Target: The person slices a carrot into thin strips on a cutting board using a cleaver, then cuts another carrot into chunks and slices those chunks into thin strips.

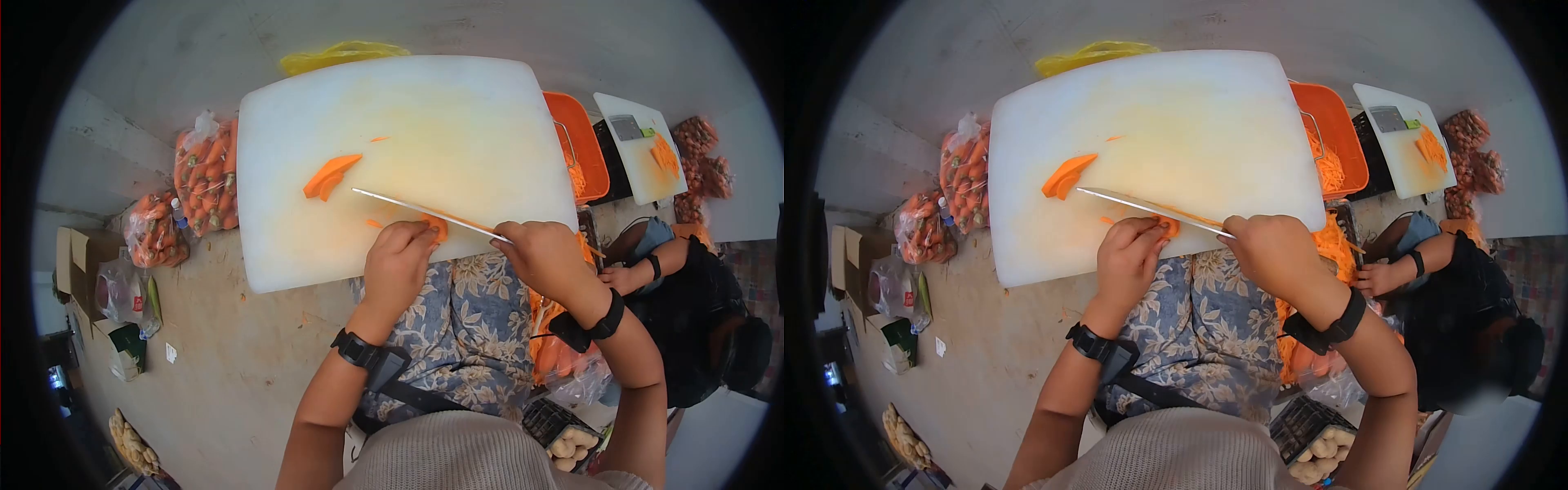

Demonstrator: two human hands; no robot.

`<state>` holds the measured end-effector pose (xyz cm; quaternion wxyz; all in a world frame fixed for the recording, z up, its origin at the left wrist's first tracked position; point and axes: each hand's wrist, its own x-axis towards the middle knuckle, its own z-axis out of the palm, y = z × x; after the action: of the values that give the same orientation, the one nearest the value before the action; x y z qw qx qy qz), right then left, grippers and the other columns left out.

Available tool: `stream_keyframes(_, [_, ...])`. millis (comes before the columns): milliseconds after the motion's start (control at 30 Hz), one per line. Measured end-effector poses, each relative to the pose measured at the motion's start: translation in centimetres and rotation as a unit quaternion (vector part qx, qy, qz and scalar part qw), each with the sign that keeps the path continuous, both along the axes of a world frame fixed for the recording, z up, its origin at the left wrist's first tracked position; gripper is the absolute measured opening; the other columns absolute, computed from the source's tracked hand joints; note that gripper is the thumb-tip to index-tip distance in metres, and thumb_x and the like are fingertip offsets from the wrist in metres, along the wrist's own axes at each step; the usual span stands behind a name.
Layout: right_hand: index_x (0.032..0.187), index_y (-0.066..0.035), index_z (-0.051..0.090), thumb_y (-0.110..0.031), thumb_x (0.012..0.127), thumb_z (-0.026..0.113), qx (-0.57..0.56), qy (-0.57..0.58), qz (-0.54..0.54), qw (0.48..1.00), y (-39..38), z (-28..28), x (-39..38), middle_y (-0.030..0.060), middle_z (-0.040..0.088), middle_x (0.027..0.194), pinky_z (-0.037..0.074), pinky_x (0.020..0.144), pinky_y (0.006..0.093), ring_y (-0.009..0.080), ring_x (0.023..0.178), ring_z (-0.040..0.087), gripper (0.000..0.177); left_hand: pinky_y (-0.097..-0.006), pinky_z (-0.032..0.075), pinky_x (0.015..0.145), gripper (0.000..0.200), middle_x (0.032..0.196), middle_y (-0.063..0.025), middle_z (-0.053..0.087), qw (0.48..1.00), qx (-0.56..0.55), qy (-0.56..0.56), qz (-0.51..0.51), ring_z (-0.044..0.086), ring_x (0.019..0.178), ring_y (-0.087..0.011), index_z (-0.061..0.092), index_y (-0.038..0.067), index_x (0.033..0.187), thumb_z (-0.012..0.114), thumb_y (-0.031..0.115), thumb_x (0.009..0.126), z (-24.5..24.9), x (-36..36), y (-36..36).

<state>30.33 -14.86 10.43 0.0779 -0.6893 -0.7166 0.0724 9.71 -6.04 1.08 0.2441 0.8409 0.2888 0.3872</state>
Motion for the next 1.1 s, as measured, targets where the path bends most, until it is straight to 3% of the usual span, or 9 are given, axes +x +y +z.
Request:
stream_keyframes(167, [0.096,-0.008,0.067,-0.017,0.088,0.066,-0.026,0.018,-0.012,0.999,-0.6,1.5,-0.2,0.0121,0.065,0.069,0.049,0.056,0.0407,0.0309,0.062,0.064,0.013,-0.0377,0.052,0.079,0.02,0.097,-0.0083,0.066,1.0,-0.003,-0.005,0.012,0.062,0.093,-0.0279,0.07,0.004,0.096,0.071,0.004,0.076,0.1,0.0,-0.2])
stream_keyframes(433, [0.106,-0.01,0.063,-0.009,0.076,0.068,-0.038,-0.069,0.045,0.996,-1.3,1.2,-0.7,0.0063,0.058,0.065,0.048,0.051,0.0384,0.0256,0.057,0.062,0.03,-0.0393,0.052,0.076,0.022,0.091,-0.0087,0.064,1.0,-0.018,0.01,0.017,0.061,0.089,-0.0307,0.071,0.006,0.095,0.067,0.004,0.073,0.0,-0.3,-0.3])
stream_keyframes(567, [0.095,-0.012,0.062,-0.01,0.075,0.066,-0.023,-0.1,0.055,0.993,-1.4,1.4,-0.7,0.0046,0.054,0.061,0.047,0.048,0.0361,0.0228,0.053,0.061,0.021,-0.0416,0.052,0.072,0.019,0.085,-0.0118,0.065,0.999,-0.019,0.033,0.012,0.062,0.082,-0.034,0.071,0.004,0.089,0.067,0.003,0.07,-0.8,-0.5,-0.5])
stream_keyframes(833, [0.114,-0.009,0.063,-0.005,0.068,0.07,-0.02,-0.103,0.066,0.992,-1.3,2.0,-0.3,0.0052,0.053,0.066,0.047,0.05,0.0359,0.0236,0.055,0.058,0.047,-0.0421,0.051,0.068,0.015,0.083,-0.0123,0.066,0.997,-0.048,0.067,-0.013,0.063,0.075,-0.0331,0.071,0.004,0.084,0.068,0.004,0.069,-1.2,-0.9,-0.7])
stream_keyframes(967, [0.113,-0.009,0.063,-0.004,0.067,0.07,-0.049,-0.118,0.063,0.99,-1.1,1.0,0.0,0.0053,0.055,0.068,0.048,0.051,0.036,0.0247,0.056,0.059,0.047,-0.0376,0.052,0.073,0.017,0.09,-0.0087,0.065,0.999,-0.023,0.044,0.004,0.062,0.084,-0.0289,0.071,0.006,0.087,0.066,0.005,0.071,-0.9,-0.7,-0.7])
stream_keyframes(1100, [0.099,-0.009,0.063,-0.005,0.07,0.068,-0.087,-0.094,0.044,0.991,-0.1,0.1,-0.4,0.007,0.056,0.065,0.048,0.052,0.038,0.0266,0.056,0.061,0.03,-0.0367,0.052,0.075,0.018,0.092,-0.0068,0.064,1.0,-0.016,0.005,0.023,0.062,0.089,-0.0279,0.072,0.007,0.092,0.067,0.005,0.075,0.1,-0.1,-0.2])
